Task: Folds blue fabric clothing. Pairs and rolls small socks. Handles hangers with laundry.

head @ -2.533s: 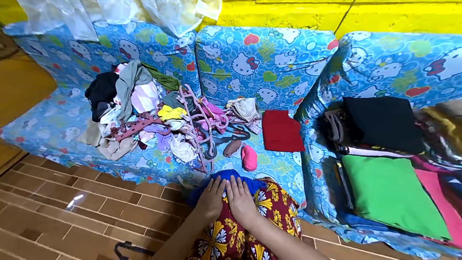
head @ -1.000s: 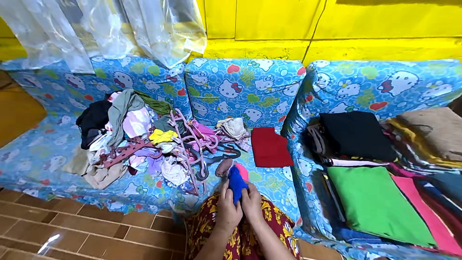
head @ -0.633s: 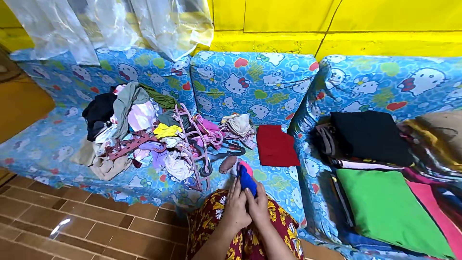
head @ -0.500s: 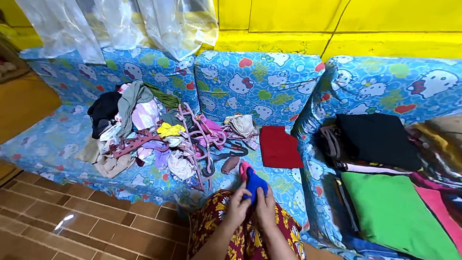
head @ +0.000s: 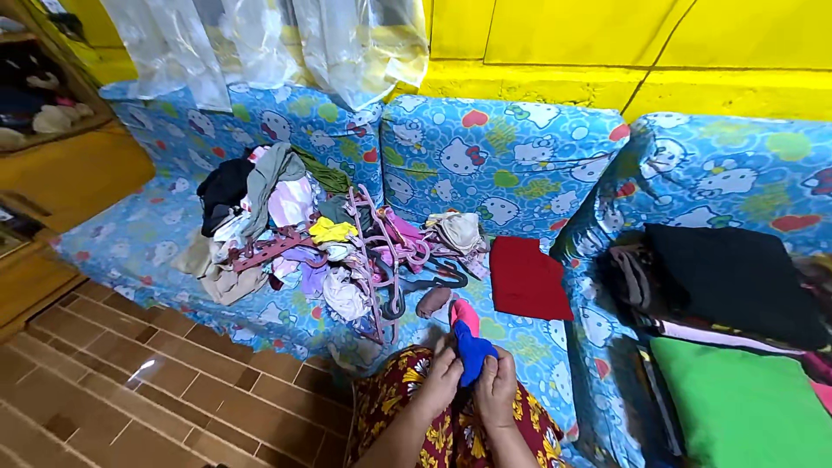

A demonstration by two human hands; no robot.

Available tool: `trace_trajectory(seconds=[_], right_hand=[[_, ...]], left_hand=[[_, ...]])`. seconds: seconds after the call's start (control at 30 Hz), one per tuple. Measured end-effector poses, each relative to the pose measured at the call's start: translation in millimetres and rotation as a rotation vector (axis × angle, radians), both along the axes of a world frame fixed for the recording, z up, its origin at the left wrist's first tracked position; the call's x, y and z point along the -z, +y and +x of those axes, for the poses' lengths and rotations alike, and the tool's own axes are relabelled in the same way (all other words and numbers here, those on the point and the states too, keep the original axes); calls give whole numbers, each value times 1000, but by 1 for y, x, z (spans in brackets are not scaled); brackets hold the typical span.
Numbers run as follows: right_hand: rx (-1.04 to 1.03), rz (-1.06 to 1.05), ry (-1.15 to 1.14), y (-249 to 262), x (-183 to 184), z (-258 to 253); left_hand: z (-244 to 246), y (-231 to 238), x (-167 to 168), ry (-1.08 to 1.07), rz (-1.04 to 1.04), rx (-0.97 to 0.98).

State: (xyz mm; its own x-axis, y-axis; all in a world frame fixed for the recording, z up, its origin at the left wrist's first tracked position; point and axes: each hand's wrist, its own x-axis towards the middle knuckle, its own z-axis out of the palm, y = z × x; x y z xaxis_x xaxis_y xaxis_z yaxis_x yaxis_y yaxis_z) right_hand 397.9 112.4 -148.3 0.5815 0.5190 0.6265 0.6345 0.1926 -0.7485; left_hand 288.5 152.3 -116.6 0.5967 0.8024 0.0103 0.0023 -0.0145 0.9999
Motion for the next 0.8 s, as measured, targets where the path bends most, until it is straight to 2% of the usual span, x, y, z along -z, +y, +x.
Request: trace_trajectory(seconds=[0.03,0.1,0.17,0.23,0.4,0.53,0.67,0.73,0.8], right_hand=[[13,16,-55,0,0,1],[8,40,-146,-1,-2,2],[-18,52,-176,-2,-3,0],[-47,65,-160,-3,-3,0],[-77,54,-187,-3,-7,5],[-179,-114,-220,-5,-11,10],[-242,-191,-139,-1,-14,9],[-155,-150,-157,1,-14,4],[-48,-117,-269,2,-12,-5]], left_hand=[[1,2,2,10,11,-34],[0,3,4,-34,-111,-75],[0,4,8,-164,-295,-68],[-2,4,7,-293,-389,-39],[-10,-1,5,-415,-393,78],[-14,-2,10,-499,-282,170],[-8,-5,5,-443,-326,12],[-4,-8,4,-498,-436,-90],[1,-7,-2,-585,-592,-237]])
